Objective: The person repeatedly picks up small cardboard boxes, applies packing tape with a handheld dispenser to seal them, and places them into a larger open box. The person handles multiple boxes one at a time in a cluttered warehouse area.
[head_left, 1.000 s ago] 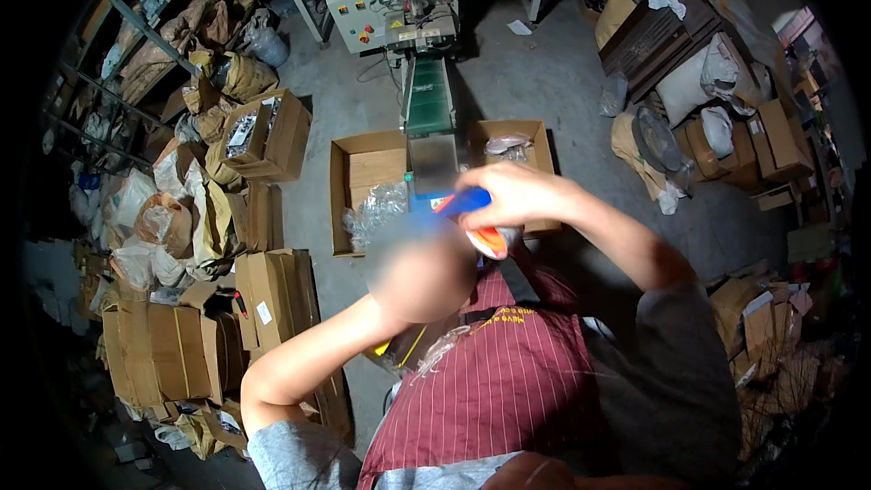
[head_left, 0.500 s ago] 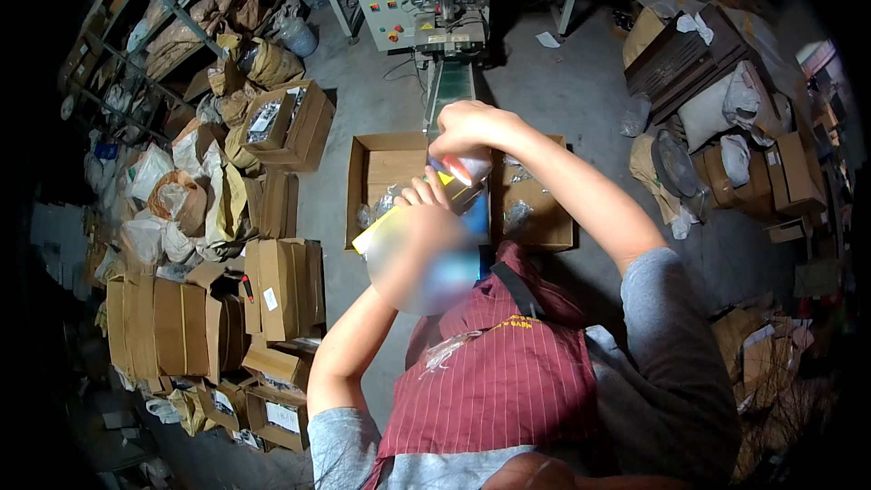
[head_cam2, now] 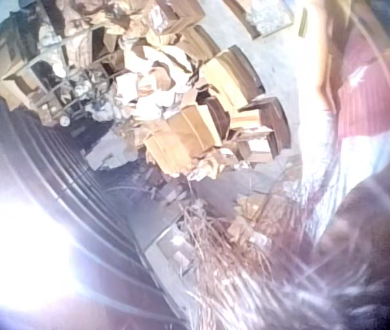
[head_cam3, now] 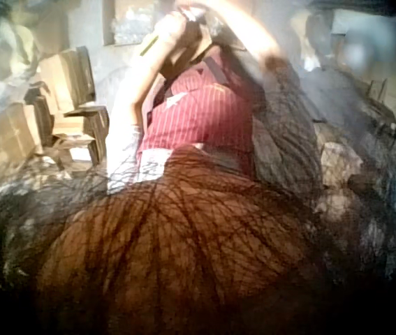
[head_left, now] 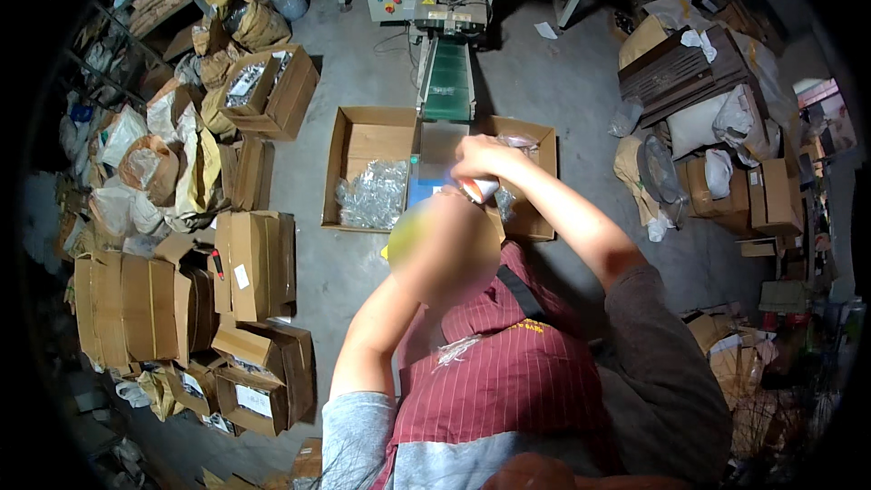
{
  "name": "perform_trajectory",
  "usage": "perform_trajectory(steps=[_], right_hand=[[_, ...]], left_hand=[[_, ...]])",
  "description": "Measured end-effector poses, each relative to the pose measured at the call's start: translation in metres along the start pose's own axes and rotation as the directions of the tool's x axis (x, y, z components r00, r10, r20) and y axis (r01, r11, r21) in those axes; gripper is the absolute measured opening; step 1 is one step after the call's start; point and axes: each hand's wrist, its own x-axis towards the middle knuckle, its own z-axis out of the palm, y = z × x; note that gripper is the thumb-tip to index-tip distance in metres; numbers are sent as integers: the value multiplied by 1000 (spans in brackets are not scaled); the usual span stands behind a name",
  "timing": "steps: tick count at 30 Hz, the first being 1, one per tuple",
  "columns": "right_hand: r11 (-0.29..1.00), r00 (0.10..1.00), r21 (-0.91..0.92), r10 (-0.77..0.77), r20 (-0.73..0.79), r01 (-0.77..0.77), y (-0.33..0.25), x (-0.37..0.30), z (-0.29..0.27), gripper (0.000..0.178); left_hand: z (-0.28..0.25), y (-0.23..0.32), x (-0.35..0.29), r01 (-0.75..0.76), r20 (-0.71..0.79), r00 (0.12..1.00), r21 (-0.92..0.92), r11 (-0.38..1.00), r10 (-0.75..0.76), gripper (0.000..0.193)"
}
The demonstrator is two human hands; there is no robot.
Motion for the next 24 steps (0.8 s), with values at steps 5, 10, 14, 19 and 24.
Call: perform_trajectory(steps=[5,10,14,19,24], right_hand=[[999,992,50,-2,123,-4,41,12,59,46],[992,963,78,72,259,-95,72,21,94,58],[993,949,83,56,310,-86,109,49,116,54],[978,959,194,-129,251,80,132,60,167,39],[963,975,267,-20,220,-40,147,60,190,48]], left_hand=[[33,35,-17,-35,253,967,36,999,25,35],[47,66,-14,-54,451,888,-96,994,92,33],[101,81,2,171,557,829,-173,970,-47,29],[163,42,-2,327,623,781,-458,827,37,31],[204,40,-2,465,665,745,-454,760,-58,34]])
